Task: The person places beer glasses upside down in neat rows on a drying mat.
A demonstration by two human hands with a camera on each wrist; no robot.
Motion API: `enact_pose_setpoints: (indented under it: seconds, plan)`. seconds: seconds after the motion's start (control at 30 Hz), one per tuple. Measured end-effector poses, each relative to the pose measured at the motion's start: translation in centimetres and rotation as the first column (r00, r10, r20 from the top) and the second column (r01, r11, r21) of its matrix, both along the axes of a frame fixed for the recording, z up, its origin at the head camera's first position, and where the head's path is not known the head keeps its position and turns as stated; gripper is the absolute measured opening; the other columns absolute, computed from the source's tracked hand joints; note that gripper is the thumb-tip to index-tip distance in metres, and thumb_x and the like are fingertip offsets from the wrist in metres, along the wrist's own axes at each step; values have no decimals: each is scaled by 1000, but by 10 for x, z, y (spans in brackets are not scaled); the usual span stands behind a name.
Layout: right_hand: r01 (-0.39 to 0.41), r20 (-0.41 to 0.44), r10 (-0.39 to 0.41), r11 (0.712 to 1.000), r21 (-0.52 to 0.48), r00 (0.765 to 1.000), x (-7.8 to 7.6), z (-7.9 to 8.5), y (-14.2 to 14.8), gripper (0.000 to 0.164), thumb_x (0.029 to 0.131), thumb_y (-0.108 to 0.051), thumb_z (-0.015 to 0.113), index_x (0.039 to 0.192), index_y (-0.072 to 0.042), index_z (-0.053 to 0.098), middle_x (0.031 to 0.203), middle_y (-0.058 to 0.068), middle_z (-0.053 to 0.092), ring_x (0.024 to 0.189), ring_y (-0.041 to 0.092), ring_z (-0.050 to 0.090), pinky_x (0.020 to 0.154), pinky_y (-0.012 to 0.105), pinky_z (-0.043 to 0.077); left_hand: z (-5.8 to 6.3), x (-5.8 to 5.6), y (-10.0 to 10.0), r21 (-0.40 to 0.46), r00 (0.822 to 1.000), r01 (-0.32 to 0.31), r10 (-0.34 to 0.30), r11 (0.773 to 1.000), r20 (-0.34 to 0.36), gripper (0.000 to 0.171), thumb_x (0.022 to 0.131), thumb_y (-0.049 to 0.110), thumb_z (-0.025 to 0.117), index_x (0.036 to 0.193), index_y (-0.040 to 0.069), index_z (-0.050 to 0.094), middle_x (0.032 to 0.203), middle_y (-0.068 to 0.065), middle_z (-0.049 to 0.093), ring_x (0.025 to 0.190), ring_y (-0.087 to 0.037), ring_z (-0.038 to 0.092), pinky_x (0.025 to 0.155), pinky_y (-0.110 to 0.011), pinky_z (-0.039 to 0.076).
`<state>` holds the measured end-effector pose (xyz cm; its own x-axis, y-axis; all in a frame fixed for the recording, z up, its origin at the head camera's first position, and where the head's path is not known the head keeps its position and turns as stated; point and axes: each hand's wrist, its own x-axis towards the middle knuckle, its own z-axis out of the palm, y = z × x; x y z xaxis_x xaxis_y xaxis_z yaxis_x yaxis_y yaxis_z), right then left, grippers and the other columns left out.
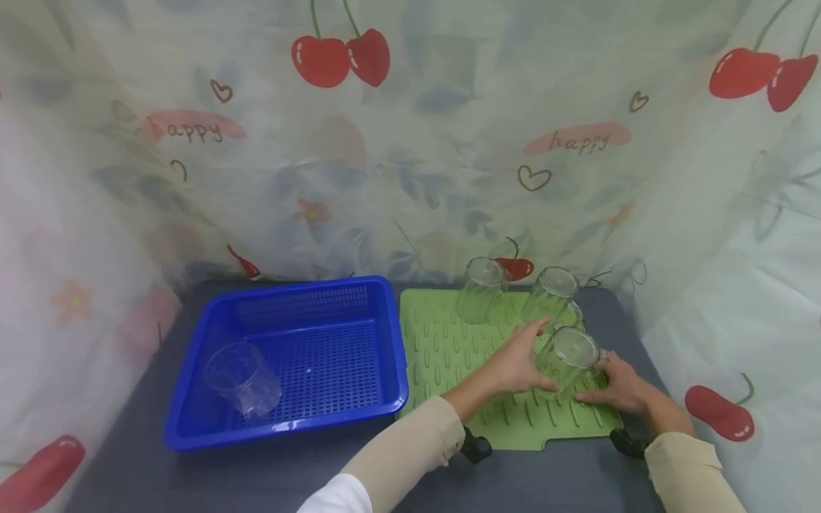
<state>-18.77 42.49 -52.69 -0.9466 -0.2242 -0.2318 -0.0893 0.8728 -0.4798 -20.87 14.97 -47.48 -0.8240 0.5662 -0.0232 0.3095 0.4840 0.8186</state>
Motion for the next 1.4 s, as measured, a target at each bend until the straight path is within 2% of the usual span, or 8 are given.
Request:
enact_pose_setpoints:
  seconds: [0.17,0.4,0.67,0.93,1.03,1.1,1.23,1.4]
  plan:
    - [39,28,-39,999,-14,999,-10,1,3,115,83,-41,83,154,19,16,152,49,23,135,68,28,101,77,37,20,3,-14,-13,999,34,-35,999,-41,120,73,28,94,163,34,16,158,1,42,142,-17,47,110,-32,49]
    - [34,2,-34,999,-14,999,-18,-1,1,112,80,-39,86,154,15,21,147,48,33,130,67,39,96,72,45,47,5,-39,7,994,69,-68,998,-89,118,76,31,92,163,36,13,160,0,38,144,-16,44,111,-33,48]
    - [75,54,-77,997,34,996,-17,-2,-2,118,80,-44,85,154,16,17,148,50,29,133,69,33,100,74,42,74,9,-79,11,989,74,-72,997,-132,105,84,32,85,162,40,14,161,1,35,146,-17,41,111,-39,49]
    - [70,67,-74,996,62,995,-18,5,-2,119,80,-48,83,153,18,16,147,51,27,132,71,30,100,75,41,94,7,-128,119,988,-13,31,993,-152,89,90,26,79,161,35,26,158,2,39,146,-18,41,117,-46,43]
    - [72,81,-76,996,57,994,-19,4,-3,120,81,-48,83,154,17,14,148,51,24,133,71,28,101,75,40,98,7,-142,127,988,-49,67,991,-142,85,91,31,78,159,39,28,158,5,40,146,-18,41,116,-48,44]
    - [69,78,-73,996,54,994,-19,3,-3,120,81,-47,83,155,16,13,149,51,23,133,72,27,100,76,40,99,8,-150,104,987,-74,88,992,-136,83,92,36,77,157,44,27,159,8,39,147,-18,40,115,-50,44]
    - [65,64,-68,997,52,996,-17,0,-2,119,81,-47,83,156,13,13,150,49,23,133,72,27,101,77,39,99,9,-168,26,980,-110,113,994,-163,83,91,42,76,157,47,25,161,11,36,149,-18,39,116,-53,43]
    - [72,81,-76,996,47,994,-18,-1,-1,120,82,-47,82,157,14,10,150,51,18,134,72,22,102,79,35,98,11,-191,-108,951,-175,140,979,-275,85,89,56,72,158,48,22,162,6,35,151,-23,35,115,-58,42]
